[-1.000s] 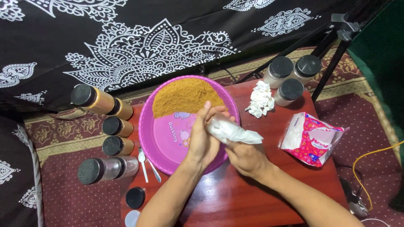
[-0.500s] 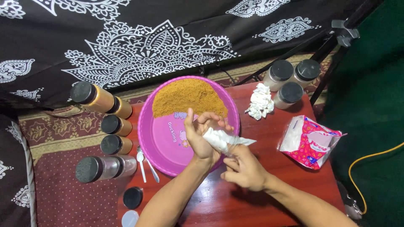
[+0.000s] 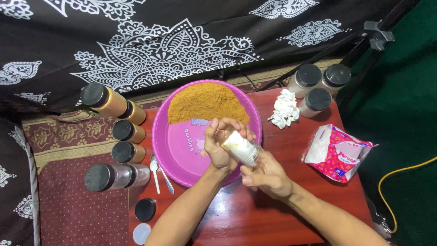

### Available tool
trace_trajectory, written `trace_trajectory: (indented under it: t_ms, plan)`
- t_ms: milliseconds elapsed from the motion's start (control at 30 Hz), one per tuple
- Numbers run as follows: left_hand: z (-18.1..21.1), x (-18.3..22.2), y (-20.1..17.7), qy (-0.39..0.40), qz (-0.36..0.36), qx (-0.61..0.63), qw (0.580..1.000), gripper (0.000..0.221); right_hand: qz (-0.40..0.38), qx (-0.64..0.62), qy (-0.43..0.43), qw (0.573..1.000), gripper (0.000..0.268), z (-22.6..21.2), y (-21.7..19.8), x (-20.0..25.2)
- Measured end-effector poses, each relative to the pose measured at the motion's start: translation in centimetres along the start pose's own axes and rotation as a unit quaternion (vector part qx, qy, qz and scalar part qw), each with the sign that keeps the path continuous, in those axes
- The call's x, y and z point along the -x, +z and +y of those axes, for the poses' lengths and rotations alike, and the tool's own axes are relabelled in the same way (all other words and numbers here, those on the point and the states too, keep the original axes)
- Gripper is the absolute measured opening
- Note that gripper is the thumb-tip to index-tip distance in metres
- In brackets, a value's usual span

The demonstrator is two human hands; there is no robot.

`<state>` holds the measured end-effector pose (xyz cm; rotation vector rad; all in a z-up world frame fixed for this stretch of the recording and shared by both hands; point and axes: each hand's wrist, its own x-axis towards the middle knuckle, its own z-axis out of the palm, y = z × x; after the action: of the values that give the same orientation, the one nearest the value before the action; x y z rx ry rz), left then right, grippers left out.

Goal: A person is cleaning a small glass jar by wiping the interior and exterior surfaces with a white tissue.

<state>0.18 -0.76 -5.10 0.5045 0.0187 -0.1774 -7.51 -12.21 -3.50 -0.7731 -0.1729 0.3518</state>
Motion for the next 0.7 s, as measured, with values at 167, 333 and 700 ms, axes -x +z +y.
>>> trace_trajectory:
  t_ms: [167, 333, 700]
  plan:
    - [0.9, 0.0, 0.6, -0.005, 0.035, 0.01, 0.999, 0.057, -0.006, 0.115, -0.045, 0.992, 0.085, 2.0, -1.2, 0.8]
    - [1.9, -0.1, 1.0, -0.008, 0.054, 0.011, 0.998, 0.054, 0.006, 0.395, -0.076, 0.916, 0.082, 0.0, 0.7, 0.9]
    - [1.1, -0.3, 0.4, -0.041, 0.037, 0.008, 0.998, 0.053, 0.038, 0.822, -0.292, 0.488, 0.024, -2.0, 1.9, -1.3]
